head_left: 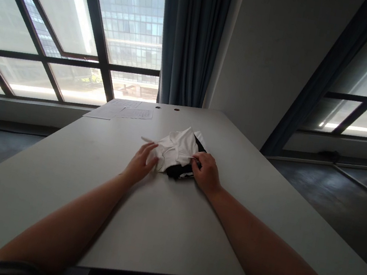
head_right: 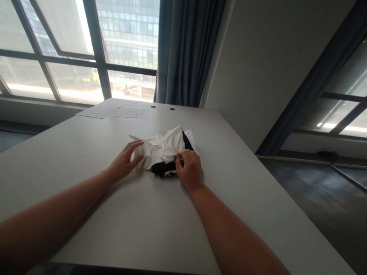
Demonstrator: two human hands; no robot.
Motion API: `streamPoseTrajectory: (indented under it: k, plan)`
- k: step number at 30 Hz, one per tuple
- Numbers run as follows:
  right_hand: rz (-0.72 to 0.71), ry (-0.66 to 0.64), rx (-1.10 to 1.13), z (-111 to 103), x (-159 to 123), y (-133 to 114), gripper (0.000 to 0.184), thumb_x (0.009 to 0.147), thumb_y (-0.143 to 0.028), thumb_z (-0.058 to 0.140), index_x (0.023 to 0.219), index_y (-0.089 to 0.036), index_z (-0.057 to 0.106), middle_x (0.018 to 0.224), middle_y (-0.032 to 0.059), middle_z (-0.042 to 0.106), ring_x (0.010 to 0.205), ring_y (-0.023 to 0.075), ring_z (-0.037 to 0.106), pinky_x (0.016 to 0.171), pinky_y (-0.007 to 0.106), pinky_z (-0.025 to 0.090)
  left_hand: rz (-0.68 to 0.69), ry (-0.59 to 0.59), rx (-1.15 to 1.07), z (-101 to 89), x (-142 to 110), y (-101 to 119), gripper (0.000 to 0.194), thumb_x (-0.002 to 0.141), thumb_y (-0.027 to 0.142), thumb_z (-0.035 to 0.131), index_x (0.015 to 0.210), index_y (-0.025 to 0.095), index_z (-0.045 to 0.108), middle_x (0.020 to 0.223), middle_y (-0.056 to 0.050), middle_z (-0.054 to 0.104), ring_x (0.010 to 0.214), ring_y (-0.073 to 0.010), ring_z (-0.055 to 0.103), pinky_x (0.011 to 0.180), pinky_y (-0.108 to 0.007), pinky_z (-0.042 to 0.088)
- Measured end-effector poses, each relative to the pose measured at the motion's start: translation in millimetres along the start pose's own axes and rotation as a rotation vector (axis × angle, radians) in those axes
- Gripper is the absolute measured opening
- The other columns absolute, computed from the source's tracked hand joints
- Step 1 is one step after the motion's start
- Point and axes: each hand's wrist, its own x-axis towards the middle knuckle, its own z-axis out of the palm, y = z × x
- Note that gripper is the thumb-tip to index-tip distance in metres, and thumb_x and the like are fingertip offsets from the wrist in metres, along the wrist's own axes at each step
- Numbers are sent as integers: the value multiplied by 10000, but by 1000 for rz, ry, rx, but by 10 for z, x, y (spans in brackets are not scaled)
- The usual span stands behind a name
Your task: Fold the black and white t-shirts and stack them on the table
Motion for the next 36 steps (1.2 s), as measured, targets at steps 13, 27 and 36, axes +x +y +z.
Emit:
streamPoseTrajectory:
  k: [13,27,36]
  plan:
    - [339,383,269,3,40,446,238,922,-239,553,1154,-254,498,942,16,640,769,191,639,722,324,525,-171,-355,749,-126,-3,153,337,967,386,571,1232,314,765,1217,-103,718,1223,-361,596,1032,-533,431]
    - [-285,-63,-38,-9,6,51,262,972,-149,571,1141,-256,741,1180,92,688,1192,302,625,1215,632,361,-200,-165,680,-515,88,-175,331,934,230,517,1122,226,789,1259,-99,750,1213,-305,643,1150,-481,395]
    - [-410,-290,87,41,-16,-68,355,989,-192,584,1324,-244,688,1338,124,658,1252,289,633,1158,554,493,-160,-388,581,-171,-10,-192,566,980,463,582,1496,230,574,1470,-133,628,1356,-351,577,1141,-487,433]
